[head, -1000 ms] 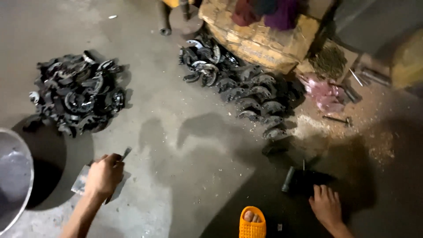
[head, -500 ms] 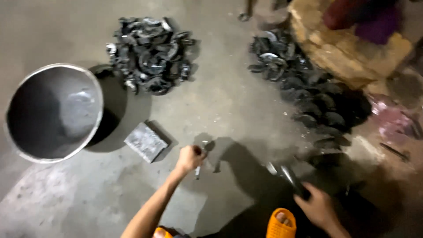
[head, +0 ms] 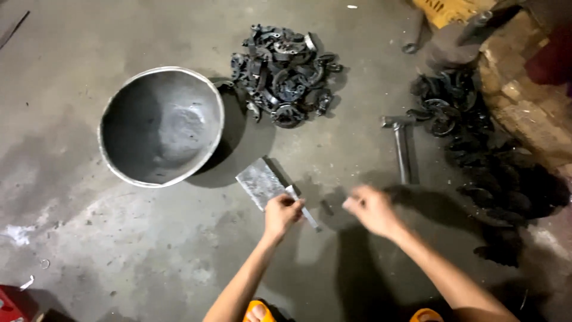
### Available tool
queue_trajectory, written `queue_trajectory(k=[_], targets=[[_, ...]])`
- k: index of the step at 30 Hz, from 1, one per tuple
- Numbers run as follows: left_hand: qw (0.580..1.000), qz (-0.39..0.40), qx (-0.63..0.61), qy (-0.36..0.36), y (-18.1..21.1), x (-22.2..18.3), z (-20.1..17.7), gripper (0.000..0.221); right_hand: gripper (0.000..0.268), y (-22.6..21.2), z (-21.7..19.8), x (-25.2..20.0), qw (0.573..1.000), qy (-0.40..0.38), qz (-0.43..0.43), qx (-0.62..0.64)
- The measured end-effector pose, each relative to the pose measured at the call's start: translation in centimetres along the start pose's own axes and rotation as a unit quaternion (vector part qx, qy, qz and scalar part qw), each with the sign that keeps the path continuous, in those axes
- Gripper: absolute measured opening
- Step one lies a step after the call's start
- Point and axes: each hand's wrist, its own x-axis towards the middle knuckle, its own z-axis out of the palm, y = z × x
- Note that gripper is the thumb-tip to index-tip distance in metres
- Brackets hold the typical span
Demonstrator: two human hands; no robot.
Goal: The recorder uses a hammer and a punch tool to remove old components or pins from motorcycle brake shoes.
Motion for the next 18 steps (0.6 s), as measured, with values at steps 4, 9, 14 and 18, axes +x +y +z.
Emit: queue_trajectory(k=[4, 9, 14, 18], targets=[[0.986, 0.048, -0.149, -0.055, 3.0, -1.9, 0.2, 0.023, 0.039, -5.4, 2.6, -1.1, 0.983, -0.15, -0.104, 0.029], [0.939, 0.328, 0.097, 0.036, 5.0, -5.5, -7.6, 0.03, 0.023, -4.5, 5.6, 2.9, 0.991, -0.092, 0.0, -0.101], [0.89, 0.241, 0.382, 0.07, 1.7, -1.0, -12.5, 0.115, 0.023, 2.8, 5.1, 8.5, 0.972, -0.085, 0.072, -0.205], [0.866, 0.175, 0.469, -0.006, 2.1, 1.3, -13.0, 0.137, 0.031, 7.1, 3.9, 11.2, 0.957, -0.06, 0.116, -0.26]])
